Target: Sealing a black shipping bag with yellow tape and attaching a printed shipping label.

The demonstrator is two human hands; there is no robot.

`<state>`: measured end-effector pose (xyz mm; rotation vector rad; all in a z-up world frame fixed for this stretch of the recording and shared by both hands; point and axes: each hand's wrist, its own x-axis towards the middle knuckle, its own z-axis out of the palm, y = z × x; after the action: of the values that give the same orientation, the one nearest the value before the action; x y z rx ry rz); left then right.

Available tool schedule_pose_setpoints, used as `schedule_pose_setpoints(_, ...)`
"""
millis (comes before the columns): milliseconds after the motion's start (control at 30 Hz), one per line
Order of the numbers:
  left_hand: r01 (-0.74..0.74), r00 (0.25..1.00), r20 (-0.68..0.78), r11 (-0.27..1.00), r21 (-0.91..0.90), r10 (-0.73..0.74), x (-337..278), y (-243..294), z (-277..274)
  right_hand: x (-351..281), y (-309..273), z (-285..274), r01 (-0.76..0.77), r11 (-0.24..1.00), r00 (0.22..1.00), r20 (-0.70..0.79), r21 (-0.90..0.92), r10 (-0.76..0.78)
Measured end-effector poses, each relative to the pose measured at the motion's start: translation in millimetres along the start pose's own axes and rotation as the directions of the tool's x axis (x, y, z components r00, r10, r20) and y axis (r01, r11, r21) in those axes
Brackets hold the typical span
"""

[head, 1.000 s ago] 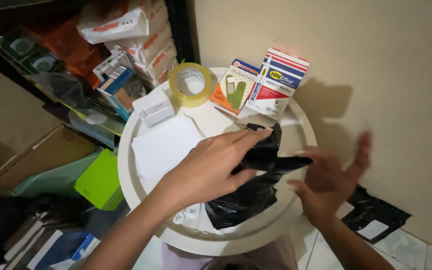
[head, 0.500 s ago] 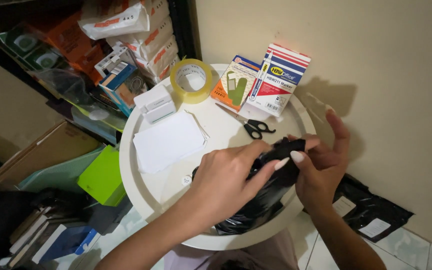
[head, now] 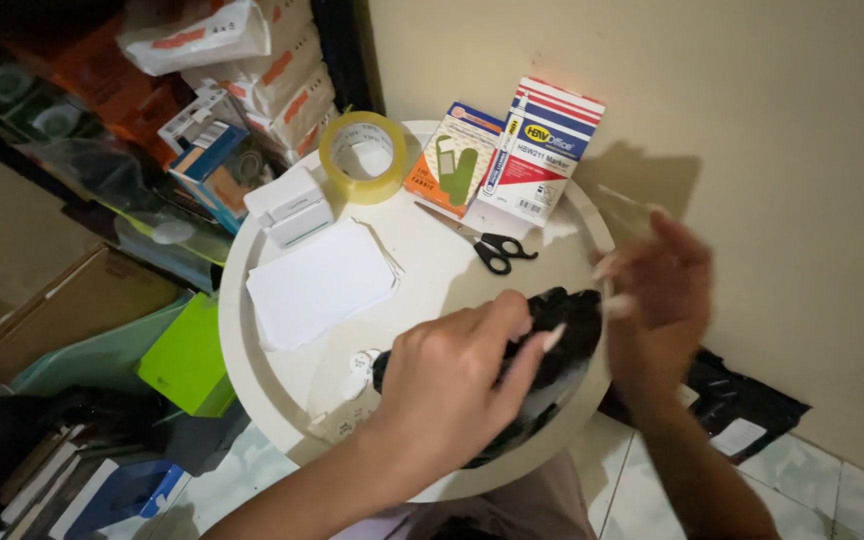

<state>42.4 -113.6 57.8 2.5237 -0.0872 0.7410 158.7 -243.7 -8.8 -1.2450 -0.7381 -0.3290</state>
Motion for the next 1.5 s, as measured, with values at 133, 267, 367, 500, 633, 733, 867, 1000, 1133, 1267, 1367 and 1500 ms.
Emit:
schedule_pose_setpoints(133,0.024,0.999,0.028,0.999,-0.029,-0.023,3,-3,0,28,-14,-41,0.049,0.998,0.994,0.091,0.045,-0.053)
schedule_pose_setpoints(267,0.023,1.000,-0.015,0.999,-0.032,-0.023,5,-5,4,44,-54,-58,0.175,0.932,0.938,0.341,-0.317,-0.060)
schedule_pose_setpoints(367,0.027,0.999,-0.033,0.999,-0.038,-0.028,6,-6,7,58,-67,-62,0.188,0.931,0.816,0.578,-0.313,0.030)
schedule_pose_setpoints(500,-0.013,0.999,-0.046,1.000,-0.026,0.012,6,-8,9,62,-63,-65,0.119,0.966,0.594,0.796,-0.229,0.116)
schedule_pose_setpoints(633,-0.023,0.999,-0.030,0.999,-0.037,0.022,5,-6,7,63,-57,-57,-0.074,0.997,0.424,0.906,0.011,0.022)
schedule_pose_setpoints(733,0.052,0.998,0.035,0.995,-0.087,-0.049,8,-1,3,55,-50,-49,-0.071,0.997,0.407,0.913,0.017,0.014)
schedule_pose_setpoints(867,0.092,0.994,-0.047,0.995,-0.028,-0.094,13,5,10,49,-44,-47,-0.088,0.996,0.428,0.904,0.025,0.016)
schedule_pose_setpoints(1000,0.056,0.995,-0.079,0.998,0.032,-0.053,15,-2,19,52,-47,-44,-0.049,0.999,0.397,0.918,0.002,0.018)
schedule_pose_setpoints(1133,-0.029,0.989,-0.150,0.996,-0.090,0.016,17,-18,15,60,-51,-43,-0.048,0.996,0.526,0.846,-0.074,0.088)
schedule_pose_setpoints(1267,0.017,0.990,-0.134,0.983,-0.185,-0.042,13,-28,10,68,-49,-38,0.075,0.964,0.545,0.820,-0.256,0.176)
schedule_pose_setpoints(1367,0.056,0.988,-0.126,0.975,-0.214,-0.085,12,-28,8,73,-49,-30,0.041,0.959,0.514,0.829,-0.280,0.220)
schedule_pose_setpoints(1500,0.039,0.987,-0.143,0.978,-0.205,-0.069,11,-29,9,71,-40,-22,0.079,0.964,0.487,0.854,-0.254,0.185)
